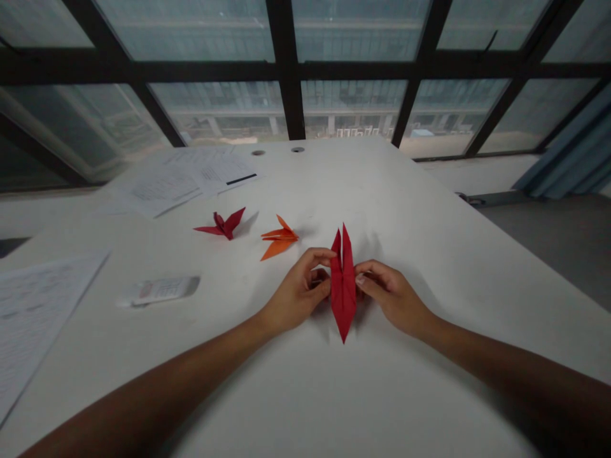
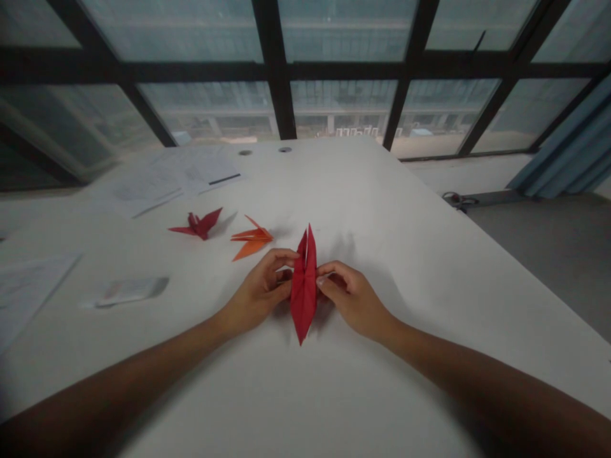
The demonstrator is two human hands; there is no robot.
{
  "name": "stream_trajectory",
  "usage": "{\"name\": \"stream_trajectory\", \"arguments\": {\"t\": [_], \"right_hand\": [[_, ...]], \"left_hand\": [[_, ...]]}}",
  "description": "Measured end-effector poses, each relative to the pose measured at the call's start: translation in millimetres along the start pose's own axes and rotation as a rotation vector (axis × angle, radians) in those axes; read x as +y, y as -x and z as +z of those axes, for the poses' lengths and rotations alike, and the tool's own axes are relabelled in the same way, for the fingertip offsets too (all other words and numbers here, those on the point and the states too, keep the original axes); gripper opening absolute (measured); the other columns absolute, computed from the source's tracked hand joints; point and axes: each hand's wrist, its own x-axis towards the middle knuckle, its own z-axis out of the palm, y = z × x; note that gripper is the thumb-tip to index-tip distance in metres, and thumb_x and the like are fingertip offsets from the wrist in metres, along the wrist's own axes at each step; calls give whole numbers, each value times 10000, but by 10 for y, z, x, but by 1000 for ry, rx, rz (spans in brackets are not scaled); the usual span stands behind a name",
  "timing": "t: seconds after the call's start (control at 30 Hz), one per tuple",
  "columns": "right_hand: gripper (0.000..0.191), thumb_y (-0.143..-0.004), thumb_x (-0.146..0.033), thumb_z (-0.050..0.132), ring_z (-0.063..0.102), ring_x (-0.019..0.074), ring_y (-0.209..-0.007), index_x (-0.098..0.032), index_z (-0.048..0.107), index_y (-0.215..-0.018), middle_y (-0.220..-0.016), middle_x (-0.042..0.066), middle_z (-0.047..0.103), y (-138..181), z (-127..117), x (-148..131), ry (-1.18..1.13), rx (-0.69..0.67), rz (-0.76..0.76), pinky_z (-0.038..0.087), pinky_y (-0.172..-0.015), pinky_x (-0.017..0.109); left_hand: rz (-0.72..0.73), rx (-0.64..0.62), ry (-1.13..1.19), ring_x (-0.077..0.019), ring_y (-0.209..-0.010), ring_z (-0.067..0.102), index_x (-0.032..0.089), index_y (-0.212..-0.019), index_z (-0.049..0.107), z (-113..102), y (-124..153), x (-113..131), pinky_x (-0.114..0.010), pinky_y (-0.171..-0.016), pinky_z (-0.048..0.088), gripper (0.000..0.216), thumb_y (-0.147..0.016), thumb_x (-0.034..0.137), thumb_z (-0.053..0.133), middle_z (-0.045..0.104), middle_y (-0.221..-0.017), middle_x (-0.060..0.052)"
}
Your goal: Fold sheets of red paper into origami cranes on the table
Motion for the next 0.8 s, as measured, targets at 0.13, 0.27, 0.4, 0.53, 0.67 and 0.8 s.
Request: {"name": "stream_trajectory", "arguments": {"t": [0.13,0.27,0.4,0.53,0.67,0.8], "right_hand": [[336,-900,-363,741,638,162,-810,-255,573,-1170,-984,20,673,61,48,-17,82,24,-69,543,-726,308],[755,-782,-212,812,638,146,-846,-332,394,-1399,-1281,60,565,87,91,12,136,71,-138,561,-702,302],[620,-817,-138,721,625,137,-763,-307,484,-1365,-1125,32,629,87,78,29,275,31,-145,539,-671,298],[374,-879,-138,652,630,160,-755,-271,597,-1224,-884,-4,655,90,53,29,418,-7,-155,531,-717,323],[334,-931,-155,588,656,175,-837,-267,566,-1245,-1000,25,688,97,66,-13,412,8,-172,534,-758,330],[107,-948,-190,584,607,151,-742,-247,549,-1031,-881,-9,646,101,78,-74,418,8,-178,484,-667,290]], "left_hand": [[21,-3,-72,-142,-854,620,297,-1431,436,22,23,21,-274,-730,500,611,-899,188,717,603,-1110,-37],[35,-2,-91,-142,-852,621,321,-1495,400,31,45,40,-276,-736,505,703,-885,154,709,594,-1096,-31],[46,-31,-146,-149,-848,620,320,-1501,416,14,59,37,-264,-688,498,640,-928,208,677,586,-1144,-59],[80,-73,-229,-147,-836,610,291,-1488,449,-10,73,6,-256,-675,480,541,-977,241,619,608,-1174,-81],[64,-98,-290,-136,-733,568,264,-1515,433,-33,76,-11,-252,-637,445,509,-1022,292,557,646,-986,-49],[142,-117,-440,-162,-823,596,248,-1368,601,-34,66,18,-282,-722,476,352,-1025,287,533,655,-1064,-72]]}}
